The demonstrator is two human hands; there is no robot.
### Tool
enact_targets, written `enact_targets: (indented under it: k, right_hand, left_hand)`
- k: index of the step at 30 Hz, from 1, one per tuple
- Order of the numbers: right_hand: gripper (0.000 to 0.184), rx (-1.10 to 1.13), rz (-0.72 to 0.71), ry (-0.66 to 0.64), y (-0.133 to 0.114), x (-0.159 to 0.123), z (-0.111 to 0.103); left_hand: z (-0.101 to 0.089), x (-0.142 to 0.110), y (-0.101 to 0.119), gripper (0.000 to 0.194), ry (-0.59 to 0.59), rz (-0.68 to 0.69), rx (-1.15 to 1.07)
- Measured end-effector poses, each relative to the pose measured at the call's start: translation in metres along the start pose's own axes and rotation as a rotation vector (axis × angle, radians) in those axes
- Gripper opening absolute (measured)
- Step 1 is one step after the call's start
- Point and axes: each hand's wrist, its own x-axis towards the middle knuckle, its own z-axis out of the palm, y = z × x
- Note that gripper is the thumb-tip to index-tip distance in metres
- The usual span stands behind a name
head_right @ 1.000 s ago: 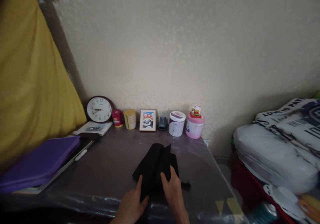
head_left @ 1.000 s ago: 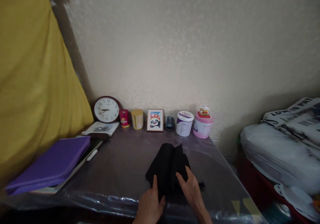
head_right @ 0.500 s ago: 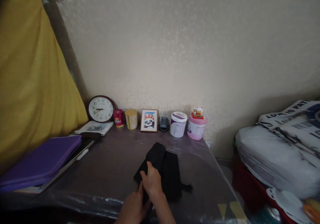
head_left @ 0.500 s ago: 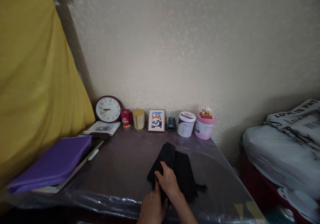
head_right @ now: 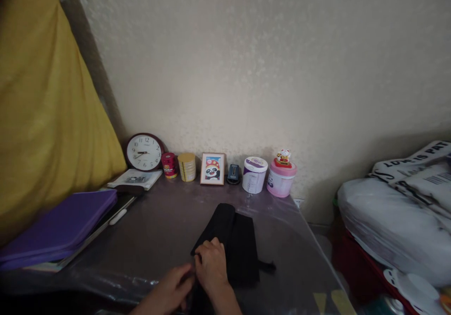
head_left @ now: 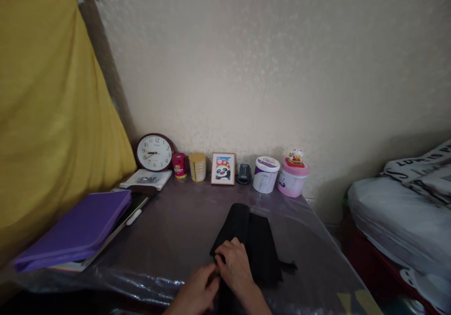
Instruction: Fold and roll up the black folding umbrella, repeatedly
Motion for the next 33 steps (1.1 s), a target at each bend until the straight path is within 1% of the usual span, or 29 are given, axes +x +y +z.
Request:
enact_targets:
  k: [1, 3, 4, 5, 7, 9, 10, 12, 14, 16, 18, 20, 23, 26, 28, 31, 33]
  right_hand:
    - [0.016, -0.006, -0.021, 0.004, 0.001, -0.002, 0.001]
    - [0.014, 0.004, -0.040, 0.012, 0.002, -0.007, 0.004]
    - [0.013, 0.019, -0.042, 0.019, 0.003, -0.009, 0.005]
    - [0.013, 0.040, -0.048, 0.026, 0.005, -0.011, 0.007]
    - [0.020, 0.093, -0.075, 0.039, 0.006, -0.013, 0.009]
    - [0.023, 0.141, -0.102, 0.061, 0.008, -0.014, 0.010]
    - [0.024, 0.159, -0.106, 0.072, 0.008, -0.015, 0.011]
    - [0.026, 0.182, -0.098, 0.091, 0.008, -0.015, 0.011]
    - [0.027, 0.204, -0.094, 0.099, 0.008, -0.015, 0.011]
    - [0.023, 0.226, -0.097, 0.104, 0.008, -0.016, 0.009]
    - [0.016, 0.233, -0.096, 0.112, 0.008, -0.016, 0.009]
    - [0.014, 0.225, -0.099, 0.123, 0.009, -0.016, 0.009]
    - [0.015, 0.216, -0.109, 0.140, 0.011, -0.017, 0.011]
    - [0.017, 0.216, -0.110, 0.149, 0.012, -0.017, 0.012]
    - [0.018, 0.217, -0.107, 0.153, 0.011, -0.018, 0.010]
    - [0.018, 0.220, -0.106, 0.158, 0.009, -0.019, 0.008]
    - [0.018, 0.224, -0.105, 0.160, 0.009, -0.019, 0.008]
  left_hand:
    - [-0.004, 0.003, 0.000, 0.032, 0.066, 0.046, -0.005]
    - [-0.011, 0.012, 0.005, 0.035, 0.240, 0.174, 0.017]
    - [-0.013, 0.017, 0.010, 0.036, 0.277, 0.246, 0.014]
    - [-0.014, 0.022, 0.014, 0.036, 0.275, 0.315, -0.003]
    - [-0.013, 0.035, 0.021, 0.037, 0.228, 0.410, -0.092]
    - [-0.007, 0.051, 0.023, 0.040, 0.148, 0.455, -0.188]
    - [-0.004, 0.060, 0.022, 0.042, 0.101, 0.467, -0.191]
    - [0.002, 0.078, 0.017, 0.042, 0.016, 0.485, -0.171]
    - [0.005, 0.093, 0.012, 0.042, -0.041, 0.501, -0.141]
    - [0.005, 0.106, 0.009, 0.043, -0.069, 0.513, -0.108]
    - [0.004, 0.117, 0.008, 0.042, -0.069, 0.519, -0.074]
    - [0.005, 0.127, 0.008, 0.042, -0.038, 0.518, -0.044]
    - [0.012, 0.144, 0.007, 0.042, 0.049, 0.500, -0.010]
    - [0.017, 0.159, 0.002, 0.047, 0.134, 0.456, -0.002]
    - [0.017, 0.165, -0.004, 0.051, 0.177, 0.417, -0.005]
    - [0.011, 0.160, -0.011, 0.052, 0.236, 0.348, -0.011]
    - [0.008, 0.146, -0.013, 0.051, 0.279, 0.302, -0.028]
